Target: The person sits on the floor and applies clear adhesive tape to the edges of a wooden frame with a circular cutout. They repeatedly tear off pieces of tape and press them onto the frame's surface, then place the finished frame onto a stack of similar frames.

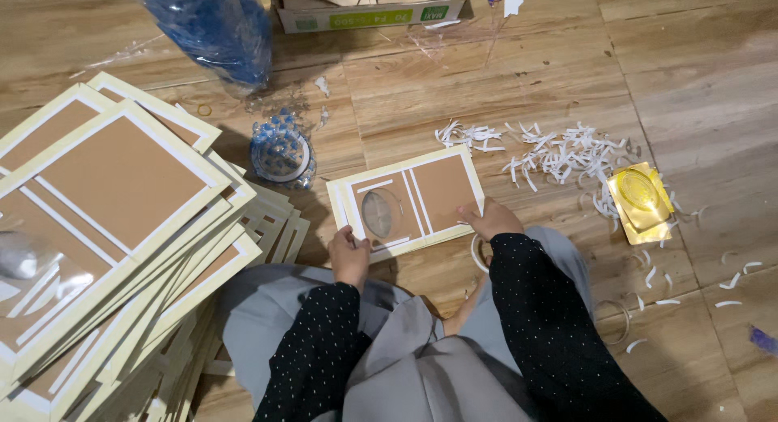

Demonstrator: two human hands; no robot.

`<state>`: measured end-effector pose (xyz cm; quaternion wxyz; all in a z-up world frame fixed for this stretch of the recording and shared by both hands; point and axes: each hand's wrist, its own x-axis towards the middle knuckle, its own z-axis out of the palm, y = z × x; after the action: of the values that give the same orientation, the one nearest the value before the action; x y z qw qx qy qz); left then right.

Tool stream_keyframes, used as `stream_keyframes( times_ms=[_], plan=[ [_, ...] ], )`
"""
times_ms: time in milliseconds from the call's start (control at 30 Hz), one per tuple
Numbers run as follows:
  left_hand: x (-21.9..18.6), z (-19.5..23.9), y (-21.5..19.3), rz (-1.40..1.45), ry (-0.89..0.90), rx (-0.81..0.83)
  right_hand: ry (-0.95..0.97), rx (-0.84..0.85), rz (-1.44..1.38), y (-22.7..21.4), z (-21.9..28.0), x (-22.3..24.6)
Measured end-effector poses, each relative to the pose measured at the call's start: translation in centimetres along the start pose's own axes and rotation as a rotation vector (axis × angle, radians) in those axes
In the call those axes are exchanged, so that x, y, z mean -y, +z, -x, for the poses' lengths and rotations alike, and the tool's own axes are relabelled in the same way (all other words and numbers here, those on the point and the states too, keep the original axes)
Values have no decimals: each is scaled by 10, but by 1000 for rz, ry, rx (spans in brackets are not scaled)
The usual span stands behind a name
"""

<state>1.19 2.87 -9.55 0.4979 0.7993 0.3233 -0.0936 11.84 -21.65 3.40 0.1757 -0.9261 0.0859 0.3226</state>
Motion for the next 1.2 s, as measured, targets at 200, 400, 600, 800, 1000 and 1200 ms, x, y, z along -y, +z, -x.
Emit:
stream_keyframes(
  times_ms=[200,400,600,800,1000,1200],
  plan=[
    [16,-29,19,324,-217,-33,-13,-35,-36,6,-3,-14],
    [-29,10,7,81,-298,-71,-77,-41,-46,3,12,-13],
    [-37,19,-3,215,-414,-104,-51,-50,-72,12,0,-28],
    [-19,-8,-9,306,-392,-68,-54,-41,-115,4,6,-19],
    [-38,2,-1,422,-365,75,-101,-2,-232,2,2,-23],
    [-116,69,-70,518,9,-13,21,-123,-253,-4,-7,-47]
  ],
)
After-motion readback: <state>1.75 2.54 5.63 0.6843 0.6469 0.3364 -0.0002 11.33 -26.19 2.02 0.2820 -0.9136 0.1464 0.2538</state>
